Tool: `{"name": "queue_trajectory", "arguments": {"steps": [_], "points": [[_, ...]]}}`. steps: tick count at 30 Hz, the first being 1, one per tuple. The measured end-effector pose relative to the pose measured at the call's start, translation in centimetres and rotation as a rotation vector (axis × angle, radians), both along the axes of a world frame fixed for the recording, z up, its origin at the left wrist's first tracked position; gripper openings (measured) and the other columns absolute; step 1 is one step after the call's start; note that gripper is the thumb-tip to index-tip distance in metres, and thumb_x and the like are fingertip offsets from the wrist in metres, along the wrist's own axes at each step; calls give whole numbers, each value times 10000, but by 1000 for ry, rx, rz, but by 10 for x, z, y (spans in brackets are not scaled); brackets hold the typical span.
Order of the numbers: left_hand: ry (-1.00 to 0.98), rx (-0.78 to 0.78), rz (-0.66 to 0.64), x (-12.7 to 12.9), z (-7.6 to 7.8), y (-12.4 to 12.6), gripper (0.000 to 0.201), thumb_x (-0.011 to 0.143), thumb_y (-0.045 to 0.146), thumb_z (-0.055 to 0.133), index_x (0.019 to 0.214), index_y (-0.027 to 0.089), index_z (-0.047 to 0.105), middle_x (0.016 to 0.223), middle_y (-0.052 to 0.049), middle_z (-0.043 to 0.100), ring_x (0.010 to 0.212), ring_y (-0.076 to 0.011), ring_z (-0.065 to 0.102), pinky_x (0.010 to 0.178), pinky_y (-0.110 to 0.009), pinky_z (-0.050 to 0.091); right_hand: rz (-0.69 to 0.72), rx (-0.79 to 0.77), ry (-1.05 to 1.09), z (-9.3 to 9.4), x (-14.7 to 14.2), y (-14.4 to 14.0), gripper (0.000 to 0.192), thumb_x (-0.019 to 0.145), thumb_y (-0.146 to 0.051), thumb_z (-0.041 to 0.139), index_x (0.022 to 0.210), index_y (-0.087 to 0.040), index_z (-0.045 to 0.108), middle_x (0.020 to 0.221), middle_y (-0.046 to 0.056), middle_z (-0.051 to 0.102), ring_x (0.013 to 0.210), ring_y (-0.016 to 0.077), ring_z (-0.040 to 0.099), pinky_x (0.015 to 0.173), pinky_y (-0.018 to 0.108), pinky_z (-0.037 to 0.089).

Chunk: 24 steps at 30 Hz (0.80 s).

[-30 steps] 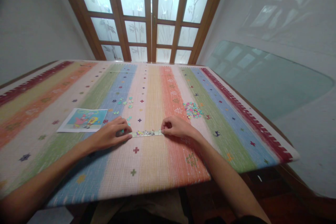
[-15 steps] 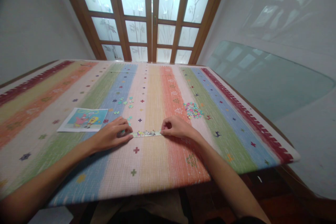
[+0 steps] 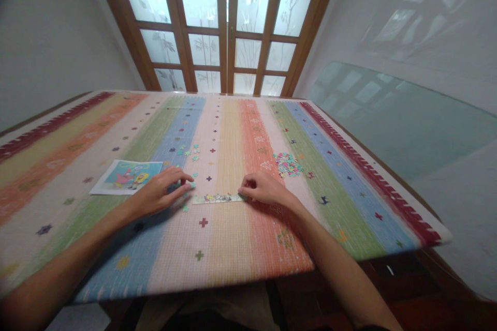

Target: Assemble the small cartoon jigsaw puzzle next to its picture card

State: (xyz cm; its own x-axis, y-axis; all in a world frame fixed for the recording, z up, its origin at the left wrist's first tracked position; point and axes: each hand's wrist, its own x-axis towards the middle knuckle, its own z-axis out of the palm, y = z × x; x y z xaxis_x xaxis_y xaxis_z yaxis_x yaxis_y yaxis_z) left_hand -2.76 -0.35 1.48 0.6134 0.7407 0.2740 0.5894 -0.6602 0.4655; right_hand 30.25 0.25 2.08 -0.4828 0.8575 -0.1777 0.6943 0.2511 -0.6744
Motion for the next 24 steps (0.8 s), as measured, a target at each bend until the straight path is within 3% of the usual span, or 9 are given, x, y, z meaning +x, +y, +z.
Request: {"name": "queue_trajectory", "arguments": {"steps": [8,14,24], "points": [[26,50,0,-34,9,7,189,864,201,506,954,209,672,924,-40,629,907,-211,599,867,-366,492,-13,89,3,-6,0,3,177,884,-296,641,767,-184,711,686,40,669,621,150,544,605,296,380],[-11,118,109,-48,14,12,192,900,234,489,938,206,676,862,-26,617,817,-189,593,824,-341,485,-57,131,21,-9,1,4,195,892,-312,638,775,-181,723,683,45,672,618,151,536,605,296,371],[132,-92,-111,-15,3,-10,200,900,386,620,825,205,661,825,-31,614,797,-202,573,742,-333,446,-97,160,9,-12,1,5,221,905,-352,629,792,-189,727,645,37,654,600,153,520,590,289,365]]}}
